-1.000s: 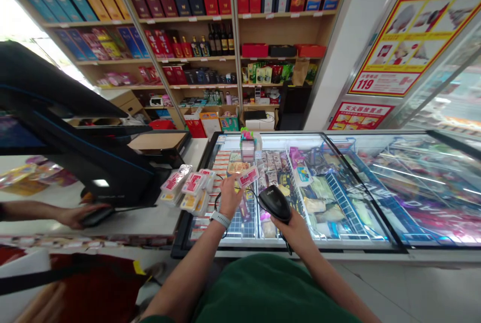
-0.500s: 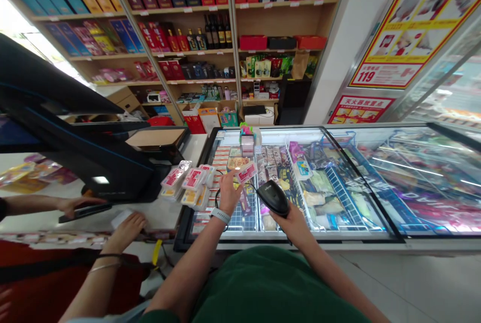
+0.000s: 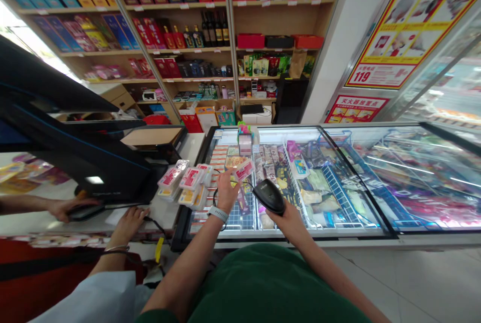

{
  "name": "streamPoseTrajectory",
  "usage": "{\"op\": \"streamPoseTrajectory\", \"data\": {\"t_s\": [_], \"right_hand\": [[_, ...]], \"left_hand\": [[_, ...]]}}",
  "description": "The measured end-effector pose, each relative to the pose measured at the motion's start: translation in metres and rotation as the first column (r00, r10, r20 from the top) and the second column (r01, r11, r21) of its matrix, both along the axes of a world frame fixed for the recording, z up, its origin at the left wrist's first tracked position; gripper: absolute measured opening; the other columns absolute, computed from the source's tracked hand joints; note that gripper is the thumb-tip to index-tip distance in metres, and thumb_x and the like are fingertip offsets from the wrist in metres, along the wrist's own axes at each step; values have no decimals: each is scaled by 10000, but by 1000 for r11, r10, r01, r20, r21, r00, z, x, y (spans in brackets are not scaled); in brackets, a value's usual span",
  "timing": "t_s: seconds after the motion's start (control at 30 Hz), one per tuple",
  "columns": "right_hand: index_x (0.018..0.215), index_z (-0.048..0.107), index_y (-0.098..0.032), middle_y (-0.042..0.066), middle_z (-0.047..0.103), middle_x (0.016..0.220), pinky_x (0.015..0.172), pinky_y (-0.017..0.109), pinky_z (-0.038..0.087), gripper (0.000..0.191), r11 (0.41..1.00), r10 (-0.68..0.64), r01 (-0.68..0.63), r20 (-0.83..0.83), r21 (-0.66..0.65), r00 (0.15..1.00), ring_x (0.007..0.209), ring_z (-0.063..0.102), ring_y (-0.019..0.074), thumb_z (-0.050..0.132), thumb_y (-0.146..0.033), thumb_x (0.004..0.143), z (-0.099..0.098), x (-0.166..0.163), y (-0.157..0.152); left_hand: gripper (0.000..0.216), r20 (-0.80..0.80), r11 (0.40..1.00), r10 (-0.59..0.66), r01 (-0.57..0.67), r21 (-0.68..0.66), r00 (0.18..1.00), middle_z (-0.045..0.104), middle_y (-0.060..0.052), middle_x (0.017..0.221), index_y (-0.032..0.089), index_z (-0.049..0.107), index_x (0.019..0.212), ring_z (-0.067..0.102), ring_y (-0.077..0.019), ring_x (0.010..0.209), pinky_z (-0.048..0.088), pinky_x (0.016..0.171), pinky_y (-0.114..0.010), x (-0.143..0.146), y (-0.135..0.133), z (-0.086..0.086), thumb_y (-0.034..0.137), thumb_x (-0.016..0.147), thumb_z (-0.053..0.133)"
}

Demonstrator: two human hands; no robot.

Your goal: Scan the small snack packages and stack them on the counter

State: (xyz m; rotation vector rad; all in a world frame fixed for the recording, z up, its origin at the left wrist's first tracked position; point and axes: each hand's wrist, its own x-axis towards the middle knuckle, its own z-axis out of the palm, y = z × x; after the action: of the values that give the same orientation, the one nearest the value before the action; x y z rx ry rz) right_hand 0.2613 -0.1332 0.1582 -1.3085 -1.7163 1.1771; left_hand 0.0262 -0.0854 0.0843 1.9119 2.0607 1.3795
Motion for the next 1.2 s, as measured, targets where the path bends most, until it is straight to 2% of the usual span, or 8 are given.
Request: {"op": "streamPoseTrajectory", "data": {"t_s": [0.57,0.7,0.87,1.2], "right_hand": [[1136,637,-178,67,735,1016,842,375,520,427,1000,14,-14,1,7,1000,941,670,274,638,-320,733,1,-3,3],[1101,641,-179,67,735,1009,849,385,517,398,1000,0,0,5,-2,1000,942,666,275,625,-318,728,3,-3,4],[1151,621,-174,72,731,1028,855,387,516,437,1000,21,-21,5,11,1000,953,667,274,610,-288,730,3,-2,4],[1087,641,-172,68,734,992,831,376,519,377,1000,28,-28,9,0,1000,930,670,267,617,-291,729,1,0,7]], "left_hand": [[476,-7,1000,19,-19,-6,1000,606,-93,1150,185,499,1206,533,-262,1094,378,1005,-446,-6,6,-2,179,754,650],[479,-18,1000,14,-13,17,1000,611,-92,1140,189,494,1209,545,-258,1090,369,1014,-446,-7,10,-4,199,759,655],[448,-33,998,11,-9,58,999,612,-97,1130,187,511,1189,552,-252,1079,375,1004,-437,-6,12,-5,201,763,652],[459,-23,1000,0,0,10,1000,608,-92,1160,191,504,1198,543,-248,1104,365,1011,-429,-4,13,-5,192,759,641]]}}
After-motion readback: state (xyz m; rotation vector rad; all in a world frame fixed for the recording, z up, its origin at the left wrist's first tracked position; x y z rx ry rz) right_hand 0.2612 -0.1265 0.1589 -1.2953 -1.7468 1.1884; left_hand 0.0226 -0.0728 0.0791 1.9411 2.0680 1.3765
